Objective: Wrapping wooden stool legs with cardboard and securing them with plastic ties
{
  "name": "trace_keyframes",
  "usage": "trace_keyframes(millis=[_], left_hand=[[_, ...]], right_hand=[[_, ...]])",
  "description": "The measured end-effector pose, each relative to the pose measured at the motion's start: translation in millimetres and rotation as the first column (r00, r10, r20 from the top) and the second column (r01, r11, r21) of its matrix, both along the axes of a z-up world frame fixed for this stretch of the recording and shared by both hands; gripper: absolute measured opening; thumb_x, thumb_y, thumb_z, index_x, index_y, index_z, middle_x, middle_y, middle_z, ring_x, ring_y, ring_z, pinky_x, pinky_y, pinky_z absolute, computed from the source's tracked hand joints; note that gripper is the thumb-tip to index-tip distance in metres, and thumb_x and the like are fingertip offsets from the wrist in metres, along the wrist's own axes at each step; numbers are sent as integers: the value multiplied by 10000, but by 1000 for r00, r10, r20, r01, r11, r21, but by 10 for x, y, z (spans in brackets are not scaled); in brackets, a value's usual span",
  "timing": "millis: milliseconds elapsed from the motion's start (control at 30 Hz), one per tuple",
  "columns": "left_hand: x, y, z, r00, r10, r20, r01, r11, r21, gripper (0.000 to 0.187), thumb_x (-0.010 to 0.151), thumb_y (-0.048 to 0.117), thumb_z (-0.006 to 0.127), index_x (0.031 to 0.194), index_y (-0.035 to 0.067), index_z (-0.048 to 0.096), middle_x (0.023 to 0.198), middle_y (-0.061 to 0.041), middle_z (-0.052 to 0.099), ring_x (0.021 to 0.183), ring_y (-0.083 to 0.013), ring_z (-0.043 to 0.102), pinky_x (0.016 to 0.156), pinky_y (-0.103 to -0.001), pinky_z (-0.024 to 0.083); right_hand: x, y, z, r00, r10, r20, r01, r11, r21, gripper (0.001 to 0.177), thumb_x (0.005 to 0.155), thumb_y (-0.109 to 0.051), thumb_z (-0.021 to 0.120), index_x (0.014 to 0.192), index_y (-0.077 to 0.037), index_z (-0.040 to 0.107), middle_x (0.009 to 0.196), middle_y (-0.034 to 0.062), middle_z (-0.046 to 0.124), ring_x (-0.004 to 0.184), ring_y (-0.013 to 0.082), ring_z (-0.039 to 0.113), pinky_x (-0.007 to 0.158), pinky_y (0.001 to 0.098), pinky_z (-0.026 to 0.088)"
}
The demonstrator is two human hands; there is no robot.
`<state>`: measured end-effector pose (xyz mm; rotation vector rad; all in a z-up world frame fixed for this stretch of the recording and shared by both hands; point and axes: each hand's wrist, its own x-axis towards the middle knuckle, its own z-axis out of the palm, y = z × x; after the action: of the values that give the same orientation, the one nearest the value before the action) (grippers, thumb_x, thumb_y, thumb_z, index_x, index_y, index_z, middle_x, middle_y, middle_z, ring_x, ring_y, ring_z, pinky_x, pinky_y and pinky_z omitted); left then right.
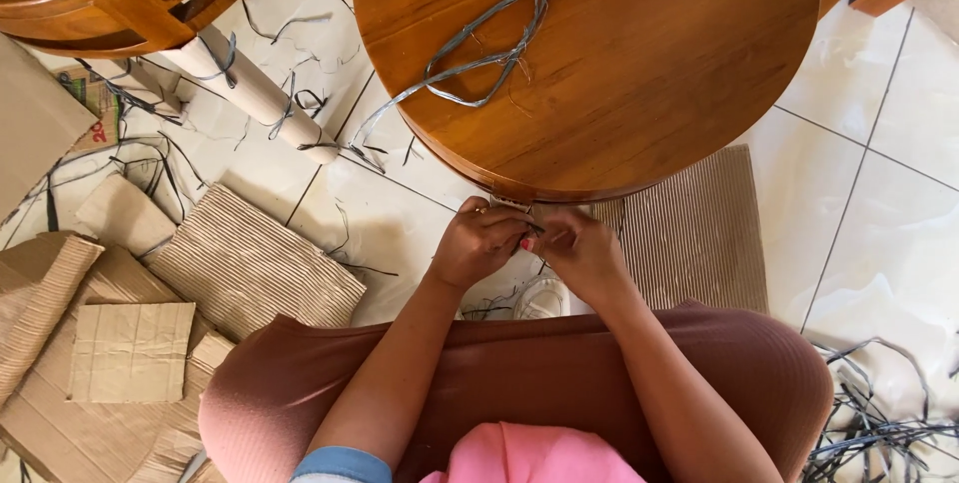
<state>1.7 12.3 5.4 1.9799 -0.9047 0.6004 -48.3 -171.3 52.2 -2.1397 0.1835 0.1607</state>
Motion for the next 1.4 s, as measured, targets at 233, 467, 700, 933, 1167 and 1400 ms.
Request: trace_keyframes(millis=[233, 467, 700, 933, 1167, 1400], left_hand=[[-11, -9, 63, 996, 27, 86, -31, 999, 37, 119, 883, 70, 717, 809, 160, 693, 893, 8, 773, 692, -172, 698, 868, -328, 480], [-88, 14, -53, 986, -18, -164, -7, 988, -155, 141, 853, -11, 739, 915, 115, 748, 962, -12, 797, 861, -204, 753, 854, -370, 559], [-221, -105, 25, 980, 3, -197, -72, 936, -345, 99, 899, -79, 688, 933, 11, 663, 879, -109, 709, 795, -254, 718, 756, -328, 578], [-233, -135, 29, 964, -21, -267, -92, 911, -401, 106, 941, -83, 642, 909, 5, 593, 845, -107, 625, 765, -263, 665, 721, -346, 551], [-235, -46, 127, 971, 13, -239, -60, 979, -193, 120, 948, -55, 623, 903, 34, 557, 810, -97, 552, 754, -291, 650, 691, -350, 542], [-215, -80, -49, 985, 118, -125, -122, 992, -23, 108, 972, 55, 662, 915, 80, 574, 835, -52, 560, 753, -271, 658, 684, -365, 546]], right_hand=[[73, 36, -243, 979, -198, 38, 177, 936, 305, 222, 741, -94, 889, 944, -70, 803, 847, 94, 776, 740, 157, 735, 716, 295, 602], [83, 46, -224, 954, -179, 240, 111, 956, 271, 171, 780, 84, 748, 842, -64, 805, 672, 92, 744, 595, 146, 735, 582, 275, 611], [105, 79, -386, 767, -23, 642, -2, 999, 38, 242, 807, 122, 708, 887, -80, 814, 692, 112, 673, 573, 246, 669, 537, 362, 545], [123, 94, -396, 653, 98, 751, -82, 995, -58, 227, 873, 103, 677, 941, -75, 799, 692, 89, 586, 562, 272, 616, 537, 374, 525], [153, 101, -356, 583, 290, 759, -75, 949, -305, 164, 847, 99, 689, 875, -56, 733, 885, 91, 677, 770, 328, 701, 631, 421, 586], [145, 19, -491, 582, 317, 749, -133, 946, -296, 175, 872, 109, 683, 875, -58, 735, 917, 71, 695, 852, 308, 725, 690, 397, 613]])
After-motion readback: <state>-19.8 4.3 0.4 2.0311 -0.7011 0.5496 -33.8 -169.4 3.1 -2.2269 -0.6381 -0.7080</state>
